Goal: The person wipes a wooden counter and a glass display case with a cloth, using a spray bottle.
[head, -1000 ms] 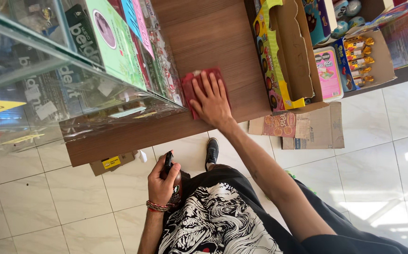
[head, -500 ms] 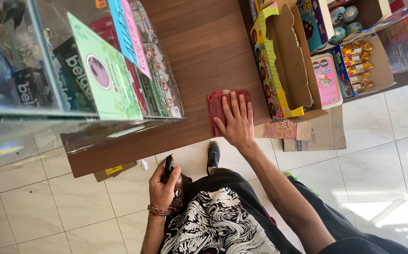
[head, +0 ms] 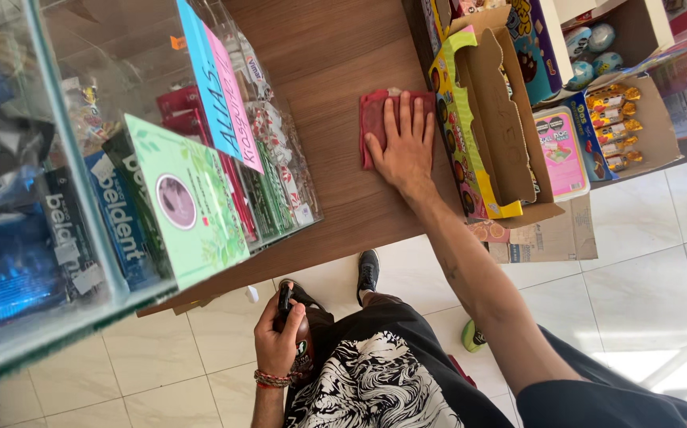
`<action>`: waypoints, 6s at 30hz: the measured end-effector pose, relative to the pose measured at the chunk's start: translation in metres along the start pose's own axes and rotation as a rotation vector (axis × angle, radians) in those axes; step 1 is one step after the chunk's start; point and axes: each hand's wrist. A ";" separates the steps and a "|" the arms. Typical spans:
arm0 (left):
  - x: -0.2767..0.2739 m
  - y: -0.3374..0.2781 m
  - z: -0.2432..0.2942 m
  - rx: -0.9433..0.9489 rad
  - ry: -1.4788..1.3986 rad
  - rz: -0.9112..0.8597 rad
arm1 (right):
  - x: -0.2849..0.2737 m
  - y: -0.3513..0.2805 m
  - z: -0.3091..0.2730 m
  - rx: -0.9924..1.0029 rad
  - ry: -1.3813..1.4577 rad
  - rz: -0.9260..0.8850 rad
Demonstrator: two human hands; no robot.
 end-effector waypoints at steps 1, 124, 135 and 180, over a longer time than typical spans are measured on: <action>-0.001 -0.003 0.000 -0.002 0.004 0.001 | 0.003 0.012 0.002 0.001 0.004 -0.003; -0.378 -0.010 -0.154 0.013 -0.206 0.079 | 0.101 -0.270 -0.392 -0.231 -0.065 0.230; -0.384 -0.023 -0.150 0.044 -0.176 0.111 | 0.091 -0.283 -0.542 -0.427 0.066 -0.026; -0.111 0.035 -0.045 -0.001 0.034 -0.076 | 0.039 -0.053 -0.001 0.146 -0.217 0.209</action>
Point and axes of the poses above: each hand's wrist, its own y-axis towards the middle knuckle, its own x-axis out of the palm, z = x × y, and after that the axes turned 3 degrees about -z, right-handed
